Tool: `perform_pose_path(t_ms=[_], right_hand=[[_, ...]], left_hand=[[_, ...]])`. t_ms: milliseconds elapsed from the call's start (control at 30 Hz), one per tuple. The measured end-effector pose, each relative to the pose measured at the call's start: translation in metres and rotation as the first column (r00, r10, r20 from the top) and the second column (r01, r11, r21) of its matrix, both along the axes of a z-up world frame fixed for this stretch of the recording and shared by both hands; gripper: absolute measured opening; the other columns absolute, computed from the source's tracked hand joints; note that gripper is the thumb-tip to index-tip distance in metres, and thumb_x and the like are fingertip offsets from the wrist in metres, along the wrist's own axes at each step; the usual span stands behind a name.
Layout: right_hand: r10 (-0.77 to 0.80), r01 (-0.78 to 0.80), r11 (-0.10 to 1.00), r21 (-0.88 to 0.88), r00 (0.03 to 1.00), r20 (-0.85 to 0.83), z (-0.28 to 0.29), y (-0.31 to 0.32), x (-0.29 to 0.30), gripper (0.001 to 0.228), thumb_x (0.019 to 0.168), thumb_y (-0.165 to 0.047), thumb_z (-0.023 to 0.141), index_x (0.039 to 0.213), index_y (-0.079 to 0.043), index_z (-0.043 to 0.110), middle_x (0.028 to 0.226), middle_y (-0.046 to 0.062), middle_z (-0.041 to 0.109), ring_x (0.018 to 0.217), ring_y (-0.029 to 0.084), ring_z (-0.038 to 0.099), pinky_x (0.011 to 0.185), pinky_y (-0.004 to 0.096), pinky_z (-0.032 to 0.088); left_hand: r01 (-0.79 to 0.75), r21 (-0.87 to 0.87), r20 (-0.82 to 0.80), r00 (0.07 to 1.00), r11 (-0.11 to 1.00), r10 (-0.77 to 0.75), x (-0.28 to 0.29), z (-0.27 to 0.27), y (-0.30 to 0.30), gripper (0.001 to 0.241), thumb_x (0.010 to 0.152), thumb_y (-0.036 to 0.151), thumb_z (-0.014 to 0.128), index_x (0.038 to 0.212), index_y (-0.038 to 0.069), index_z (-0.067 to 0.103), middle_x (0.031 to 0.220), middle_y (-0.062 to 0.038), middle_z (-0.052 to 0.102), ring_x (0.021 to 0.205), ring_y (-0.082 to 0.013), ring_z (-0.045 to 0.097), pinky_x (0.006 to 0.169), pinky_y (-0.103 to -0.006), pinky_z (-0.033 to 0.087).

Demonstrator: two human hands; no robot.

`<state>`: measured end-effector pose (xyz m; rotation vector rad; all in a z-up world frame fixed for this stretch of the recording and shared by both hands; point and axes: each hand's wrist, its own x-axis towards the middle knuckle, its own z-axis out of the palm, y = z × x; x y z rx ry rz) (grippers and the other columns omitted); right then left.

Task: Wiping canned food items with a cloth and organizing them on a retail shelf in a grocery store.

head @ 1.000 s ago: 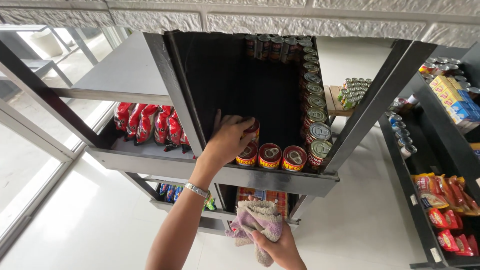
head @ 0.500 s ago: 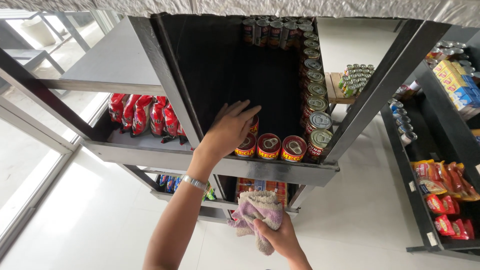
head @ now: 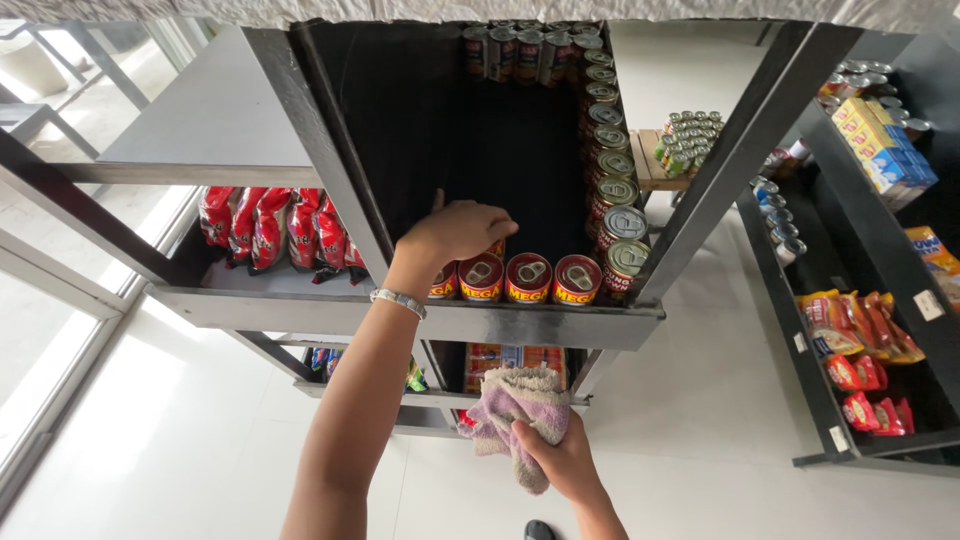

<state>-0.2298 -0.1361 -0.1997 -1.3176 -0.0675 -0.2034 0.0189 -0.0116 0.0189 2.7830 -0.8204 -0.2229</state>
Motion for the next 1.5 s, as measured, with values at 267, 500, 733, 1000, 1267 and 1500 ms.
perform_pose_path(t_ms=[267,500,733,1000,1267,1500], right_hand=[[-0.043,0.042,0.999,0.019,0.999,0.021,0.013,0.006,-0.01,0.016,0.089,-0.013,0.074,0.098,-0.001,0.068,0.061,0.004,0.065,0.05,0.013,0.056,0.046,0.029,0.047],[-0.082,0.082,0.996,0.022,0.997,0.013,0.014,0.01,-0.018,0.021,0.089,-0.015,0.073,0.102,0.0,0.068,0.069,0.006,0.068,0.054,0.014,0.06,0.048,0.029,0.052],[-0.38,0.448,0.783,0.432,0.894,-0.239,0.01,-0.022,-0.026,0.043,0.091,-0.01,0.063,0.132,0.002,0.057,0.121,0.017,0.065,0.103,0.024,0.063,0.084,0.032,0.053],[-0.614,0.704,0.598,0.384,0.71,-0.345,0.094,-0.098,-0.068,0.027,0.093,-0.016,0.053,0.106,0.004,0.068,0.098,0.01,0.066,0.087,0.013,0.056,0.073,0.022,0.043],[-0.371,0.527,0.543,0.654,0.849,-0.377,0.041,-0.288,-0.08,0.047,0.092,-0.019,0.046,0.131,0.004,0.054,0.124,0.017,0.062,0.109,0.022,0.057,0.094,0.033,0.043],[-0.479,0.589,0.793,0.157,0.761,-0.437,0.098,-0.414,-0.062,0.035,0.086,-0.013,0.072,0.119,-0.003,0.064,0.102,0.009,0.067,0.089,0.021,0.065,0.075,0.035,0.058]], left_hand=[[-0.061,0.017,-0.069,0.996,0.998,0.062,0.011,-0.006,-0.005,0.061,0.094,0.068,0.041,0.121,0.022,0.07,0.1,0.0,0.077,0.096,-0.0289,0.072,0.124,-0.0647,0.002],[-0.096,0.068,-0.073,0.992,0.993,0.101,0.012,-0.006,-0.009,0.065,0.093,0.07,0.045,0.125,0.02,0.07,0.115,-0.004,0.075,0.107,-0.0327,0.07,0.122,-0.0635,0.014],[0.403,-0.532,0.626,0.78,0.745,0.024,-0.169,0.03,-0.006,0.028,0.093,0.022,0.07,0.11,0.001,0.065,0.113,-0.013,0.067,0.099,-0.0324,0.061,0.107,-0.0498,0.039],[0.441,-0.78,0.298,0.885,0.443,-0.357,-0.278,-0.044,-0.119,0.033,0.094,0.005,0.057,0.127,0.0,0.059,0.135,-0.016,0.06,0.122,-0.0333,0.06,0.107,-0.0421,0.048],[0.57,-0.645,0.279,0.796,0.509,-0.538,-0.255,-0.067,-0.286,0.068,0.088,0.026,0.059,0.149,0.0,0.044,0.162,-0.014,0.038,0.152,-0.0305,0.032,0.129,-0.0496,0.013],[0.642,-0.482,0.275,0.757,0.597,-0.593,-0.217,-0.079,-0.416,0.101,0.078,0.046,0.074,0.158,0.001,0.031,0.165,-0.018,0.033,0.153,-0.0361,0.028,0.126,-0.0508,0.018]])
